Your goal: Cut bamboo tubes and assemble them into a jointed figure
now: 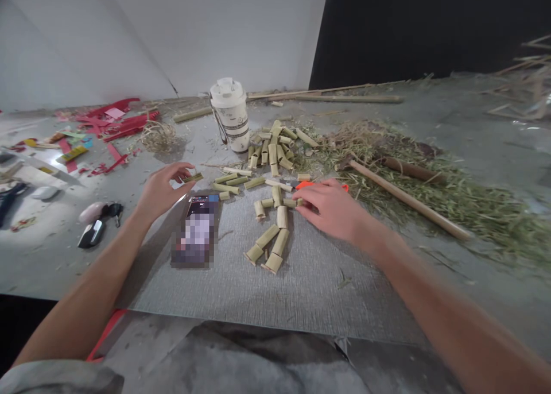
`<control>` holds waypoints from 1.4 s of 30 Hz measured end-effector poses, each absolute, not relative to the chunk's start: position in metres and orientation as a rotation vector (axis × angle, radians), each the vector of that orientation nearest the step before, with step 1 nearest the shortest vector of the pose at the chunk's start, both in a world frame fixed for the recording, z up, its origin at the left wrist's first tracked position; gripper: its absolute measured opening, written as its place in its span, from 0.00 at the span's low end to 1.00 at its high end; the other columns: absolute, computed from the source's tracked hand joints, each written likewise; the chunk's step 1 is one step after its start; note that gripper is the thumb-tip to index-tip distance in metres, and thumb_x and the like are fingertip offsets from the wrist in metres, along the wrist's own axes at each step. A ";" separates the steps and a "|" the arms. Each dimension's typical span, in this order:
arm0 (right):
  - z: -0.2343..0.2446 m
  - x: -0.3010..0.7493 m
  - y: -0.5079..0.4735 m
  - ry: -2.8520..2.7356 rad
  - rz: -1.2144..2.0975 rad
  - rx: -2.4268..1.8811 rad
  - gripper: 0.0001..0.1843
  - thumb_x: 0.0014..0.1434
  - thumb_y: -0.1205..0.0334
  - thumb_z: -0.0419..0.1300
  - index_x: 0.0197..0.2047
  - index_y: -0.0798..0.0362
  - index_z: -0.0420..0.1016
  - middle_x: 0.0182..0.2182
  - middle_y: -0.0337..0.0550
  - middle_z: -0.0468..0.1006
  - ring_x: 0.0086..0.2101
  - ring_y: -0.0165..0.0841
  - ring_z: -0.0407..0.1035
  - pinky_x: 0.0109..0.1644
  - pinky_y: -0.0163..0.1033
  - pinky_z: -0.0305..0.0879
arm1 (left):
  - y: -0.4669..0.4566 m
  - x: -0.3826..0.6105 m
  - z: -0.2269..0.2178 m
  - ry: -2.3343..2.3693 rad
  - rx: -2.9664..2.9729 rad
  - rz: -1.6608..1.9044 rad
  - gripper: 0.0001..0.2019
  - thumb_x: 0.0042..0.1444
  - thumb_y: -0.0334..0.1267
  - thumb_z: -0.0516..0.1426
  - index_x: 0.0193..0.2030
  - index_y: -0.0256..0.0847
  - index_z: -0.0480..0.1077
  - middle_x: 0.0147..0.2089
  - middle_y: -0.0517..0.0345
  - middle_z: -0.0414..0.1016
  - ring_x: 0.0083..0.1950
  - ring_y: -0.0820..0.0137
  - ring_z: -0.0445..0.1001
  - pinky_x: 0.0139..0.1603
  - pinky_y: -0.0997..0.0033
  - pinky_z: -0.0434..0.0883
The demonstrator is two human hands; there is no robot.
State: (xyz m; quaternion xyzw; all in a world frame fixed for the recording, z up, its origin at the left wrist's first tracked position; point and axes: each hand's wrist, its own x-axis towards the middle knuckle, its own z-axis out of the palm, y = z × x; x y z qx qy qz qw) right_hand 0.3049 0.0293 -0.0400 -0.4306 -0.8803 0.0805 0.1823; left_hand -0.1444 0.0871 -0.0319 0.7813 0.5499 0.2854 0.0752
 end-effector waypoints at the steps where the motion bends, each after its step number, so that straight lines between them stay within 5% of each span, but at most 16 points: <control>1: -0.040 0.305 0.029 -2.487 0.231 -1.219 0.17 0.77 0.51 0.55 0.55 0.46 0.84 0.41 0.44 0.89 0.42 0.44 0.82 0.61 0.58 0.67 | 0.086 -0.143 -0.031 1.640 2.337 0.877 0.18 0.63 0.42 0.63 0.59 0.45 0.77 0.46 0.54 0.84 0.44 0.63 0.80 0.52 0.63 0.76; 12: -0.041 0.305 0.029 -2.482 0.229 -1.229 0.17 0.76 0.51 0.55 0.56 0.45 0.84 0.42 0.44 0.89 0.42 0.44 0.82 0.61 0.58 0.67 | 0.080 -0.137 -0.027 1.564 2.359 0.907 0.13 0.68 0.45 0.60 0.54 0.44 0.79 0.36 0.59 0.82 0.35 0.68 0.76 0.45 0.66 0.73; 18: -0.041 0.304 0.029 -2.474 0.215 -1.222 0.16 0.76 0.53 0.55 0.54 0.45 0.84 0.41 0.44 0.88 0.42 0.43 0.82 0.60 0.56 0.67 | 0.080 -0.137 -0.027 1.527 2.402 0.838 0.15 0.70 0.50 0.59 0.41 0.43 0.83 0.42 0.53 0.86 0.36 0.66 0.77 0.44 0.65 0.72; 30: -0.038 0.305 0.029 -2.499 0.242 -1.233 0.16 0.76 0.51 0.55 0.55 0.45 0.83 0.45 0.45 0.89 0.44 0.44 0.82 0.61 0.58 0.67 | 0.083 -0.137 -0.027 1.572 2.416 0.761 0.18 0.69 0.53 0.59 0.36 0.45 0.83 0.37 0.54 0.86 0.35 0.64 0.77 0.43 0.62 0.71; 42: -0.037 0.304 0.029 -2.493 0.275 -1.246 0.17 0.76 0.50 0.55 0.56 0.44 0.83 0.44 0.45 0.88 0.48 0.48 0.81 0.60 0.60 0.68 | 0.088 -0.142 -0.033 1.581 2.386 0.662 0.17 0.70 0.53 0.58 0.41 0.46 0.84 0.42 0.53 0.89 0.39 0.61 0.81 0.46 0.61 0.73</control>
